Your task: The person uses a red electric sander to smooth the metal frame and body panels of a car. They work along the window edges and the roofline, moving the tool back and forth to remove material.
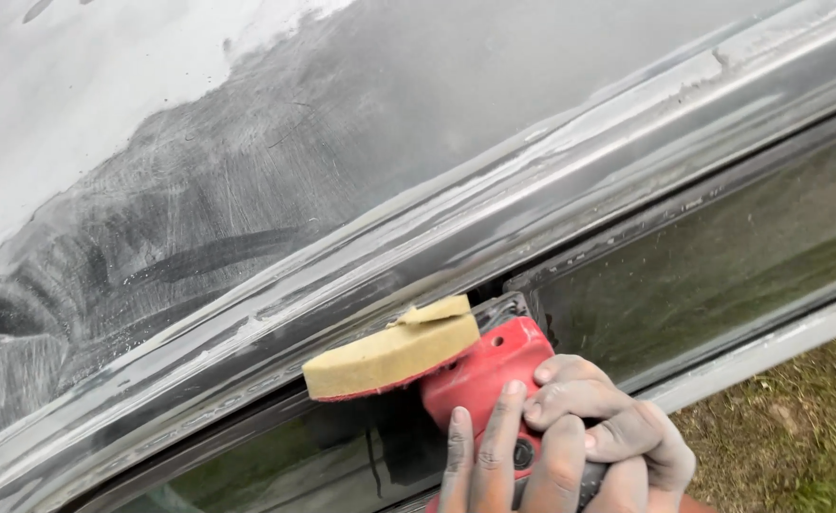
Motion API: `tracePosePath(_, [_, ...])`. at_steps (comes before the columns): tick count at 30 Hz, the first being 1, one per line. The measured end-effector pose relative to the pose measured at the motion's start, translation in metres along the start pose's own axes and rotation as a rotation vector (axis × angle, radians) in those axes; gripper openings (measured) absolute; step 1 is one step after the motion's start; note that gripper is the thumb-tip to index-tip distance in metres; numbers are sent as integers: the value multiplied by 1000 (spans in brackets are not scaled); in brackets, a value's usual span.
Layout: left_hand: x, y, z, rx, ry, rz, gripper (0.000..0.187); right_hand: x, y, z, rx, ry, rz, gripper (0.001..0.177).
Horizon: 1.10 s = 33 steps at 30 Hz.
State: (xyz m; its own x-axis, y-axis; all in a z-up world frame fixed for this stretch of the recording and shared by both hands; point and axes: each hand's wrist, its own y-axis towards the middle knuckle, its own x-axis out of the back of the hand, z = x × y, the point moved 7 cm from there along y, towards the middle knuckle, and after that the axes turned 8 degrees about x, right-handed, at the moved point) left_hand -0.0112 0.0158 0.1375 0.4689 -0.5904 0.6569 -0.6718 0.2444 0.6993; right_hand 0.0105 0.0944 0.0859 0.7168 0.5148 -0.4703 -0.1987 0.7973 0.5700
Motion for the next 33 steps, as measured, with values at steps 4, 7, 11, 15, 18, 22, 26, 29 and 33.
tracePosePath(4, [-11, -8, -3, 134, 39, 75, 26, 4, 7, -1, -50, -49, -65, 23])
tracePosePath(7, [-11, -8, 1, 58, 59, -48, 23, 5, 7, -7, -19, 27, 27, 21])
tracePosePath(11, [-5, -14, 21, -107, 75, 10, 22, 4, 0, -12, 46, 165, 296, 17])
tracePosePath(15, [-5, -25, 44, -104, 98, -81, 31, -13, -20, -13, 85, 242, 337, 24])
tracePosePath(18, [-2, -34, 57, 154, 59, -236, 24, -22, -35, -16, 129, 310, 510, 23])
tracePosePath(22, [14, -43, 95, 255, 10, -299, 31, -65, -55, 0, 171, 228, 335, 20])
tracePosePath(26, [17, -51, 130, 7, 48, -189, 32, -93, -73, 17, 152, 101, 37, 22])
tracePosePath(29, [26, -47, 133, -7, 63, -195, 35, -104, -75, 23, 100, 55, -89, 28])
tracePosePath(33, [37, -38, 113, -11, 44, -102, 36, -91, -74, 22, 65, 151, -91, 19])
